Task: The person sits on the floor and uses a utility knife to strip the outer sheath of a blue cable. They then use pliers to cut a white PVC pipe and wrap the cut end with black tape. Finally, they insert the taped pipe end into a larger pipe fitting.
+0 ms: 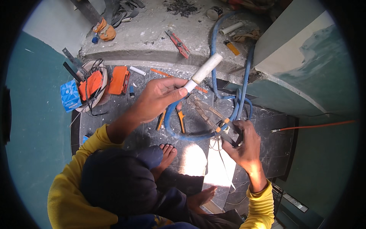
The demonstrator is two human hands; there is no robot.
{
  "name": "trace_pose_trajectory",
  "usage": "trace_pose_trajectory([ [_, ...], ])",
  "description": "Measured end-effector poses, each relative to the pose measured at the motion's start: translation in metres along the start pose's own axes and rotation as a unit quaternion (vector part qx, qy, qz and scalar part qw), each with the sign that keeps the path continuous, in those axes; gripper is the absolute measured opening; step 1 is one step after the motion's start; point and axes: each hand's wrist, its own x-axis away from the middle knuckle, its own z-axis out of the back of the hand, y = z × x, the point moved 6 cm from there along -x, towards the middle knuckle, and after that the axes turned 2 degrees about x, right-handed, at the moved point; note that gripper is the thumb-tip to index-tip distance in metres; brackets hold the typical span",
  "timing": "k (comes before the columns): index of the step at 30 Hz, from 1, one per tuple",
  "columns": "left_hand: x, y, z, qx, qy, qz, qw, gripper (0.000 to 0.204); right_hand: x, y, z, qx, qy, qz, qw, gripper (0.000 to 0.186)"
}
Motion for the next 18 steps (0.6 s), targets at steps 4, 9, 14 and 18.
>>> trace_pose_trajectory([
  [4,0.002,-0.002,-0.003,0.030,0.028,0.011,0.999,0.039,0.008,-0.007,0.004,0.247,0.133,0.159,0.947,0.062],
  [9,0.001,0.002,-0.001,0.011,0.024,-0.010,1.000,0.040,0.016,-0.005,-0.002,0.279,0.102,0.185,0.937,0.061],
  [14,0.001,0.008,0.002,-0.027,-0.007,-0.046,0.999,0.041,0.018,0.004,-0.011,0.065,0.035,0.111,0.991,0.043],
  [18,-0.001,0.013,0.005,-0.055,-0.022,-0.061,0.996,0.041,0.017,0.019,-0.019,-0.239,-0.094,-0.074,0.964,0.044],
])
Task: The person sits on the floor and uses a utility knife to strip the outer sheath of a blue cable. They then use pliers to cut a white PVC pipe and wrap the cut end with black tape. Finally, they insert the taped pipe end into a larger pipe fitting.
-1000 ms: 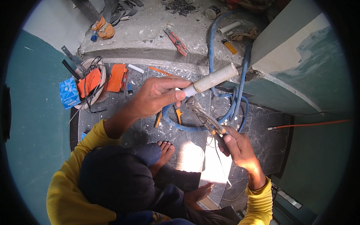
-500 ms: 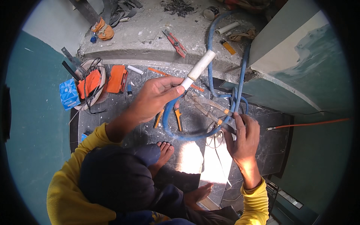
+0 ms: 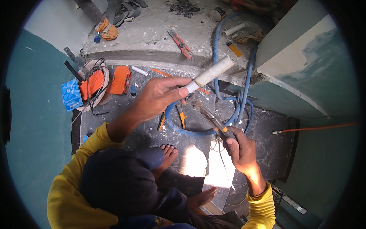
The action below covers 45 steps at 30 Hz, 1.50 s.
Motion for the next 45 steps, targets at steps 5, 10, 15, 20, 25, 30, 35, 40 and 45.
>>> trace_pose_trajectory([
  [5,0.002,-0.007,-0.002,0.035,-0.028,-0.003,0.999,0.039,-0.002,0.009,-0.012,-0.370,-0.135,-0.223,0.892,0.074],
  [10,-0.003,-0.006,0.003,0.005,0.008,0.020,1.000,0.040,-0.008,-0.003,0.001,-0.055,-0.004,-0.099,0.994,0.085],
  [15,0.000,-0.014,0.004,0.052,0.058,0.033,0.996,0.041,-0.010,-0.052,-0.002,0.429,0.180,0.225,0.856,0.053],
  [20,-0.001,-0.008,0.003,-0.008,0.009,0.027,1.000,0.040,0.000,-0.025,-0.006,0.361,0.122,0.197,0.903,0.050],
  [25,0.001,-0.009,0.008,-0.023,-0.006,-0.028,0.999,0.040,0.001,0.009,-0.024,-0.395,-0.150,-0.186,0.887,0.057],
  [30,-0.002,-0.006,0.009,-0.032,-0.011,0.010,0.999,0.040,-0.003,-0.004,-0.024,-0.211,-0.123,-0.171,0.955,0.075],
  [35,0.003,-0.018,0.009,-0.055,-0.013,0.043,0.997,0.040,-0.019,-0.025,-0.004,0.142,-0.014,0.146,0.979,0.047],
  [40,0.004,-0.043,0.007,0.052,-0.026,0.101,0.993,0.042,-0.004,0.017,-0.030,-0.580,-0.221,-0.248,0.744,0.044],
  [45,0.010,-0.073,0.032,0.226,0.013,0.138,0.964,0.045,0.016,0.051,-0.058,-0.491,-0.237,-0.165,0.822,0.046],
])
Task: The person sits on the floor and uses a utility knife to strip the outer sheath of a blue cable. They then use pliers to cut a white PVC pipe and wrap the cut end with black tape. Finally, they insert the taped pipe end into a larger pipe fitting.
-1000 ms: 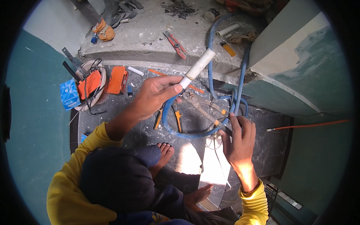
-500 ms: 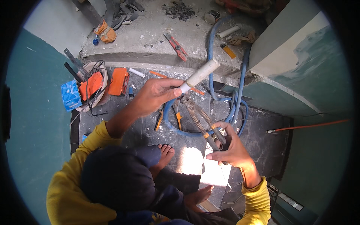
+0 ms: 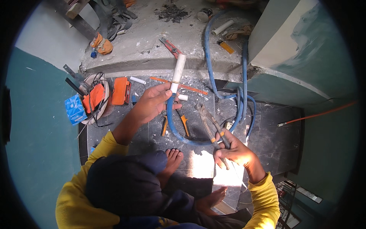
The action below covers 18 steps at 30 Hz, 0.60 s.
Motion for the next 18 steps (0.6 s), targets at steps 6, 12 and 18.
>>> trace_pose_trajectory([
  [6,-0.007,-0.004,0.028,0.053,0.031,-0.001,0.998,0.040,0.013,0.082,0.001,0.227,-0.043,-0.145,0.962,0.027],
  [12,0.003,-0.005,0.077,0.061,0.164,-0.042,0.984,0.039,0.012,0.131,-0.001,0.584,0.096,0.024,0.806,0.031],
  [18,0.037,-0.013,0.118,-0.026,0.254,-0.037,0.966,0.038,0.007,0.153,-0.008,0.657,0.196,0.110,0.720,0.018],
])
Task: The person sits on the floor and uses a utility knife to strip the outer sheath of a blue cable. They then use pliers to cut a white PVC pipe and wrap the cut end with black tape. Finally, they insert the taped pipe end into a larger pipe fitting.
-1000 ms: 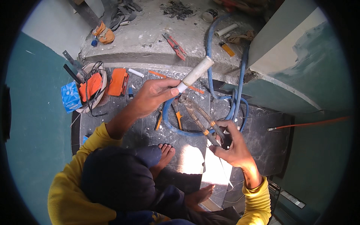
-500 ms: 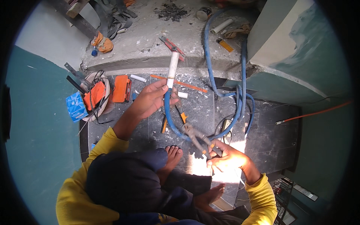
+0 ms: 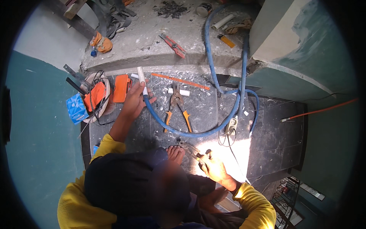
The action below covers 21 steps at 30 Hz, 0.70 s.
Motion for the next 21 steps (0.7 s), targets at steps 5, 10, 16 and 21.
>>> trace_pose_trajectory([
  [5,0.003,-0.003,0.012,-0.101,0.011,-0.025,0.994,0.037,0.001,0.000,-0.013,-0.117,0.004,-0.088,0.989,0.016],
  [10,-0.001,0.008,0.008,-0.118,0.008,-0.052,0.992,0.052,-0.030,-0.045,0.031,0.188,-0.014,0.067,0.980,0.034],
  [16,-0.029,0.012,0.028,-0.012,0.086,-0.127,0.988,0.069,0.012,0.039,0.139,-0.015,-0.178,-0.075,0.981,0.030],
  [21,-0.061,0.014,-0.011,-0.001,0.020,-0.043,0.999,0.037,0.226,0.097,0.231,0.171,-0.458,-0.447,0.749,0.069],
])
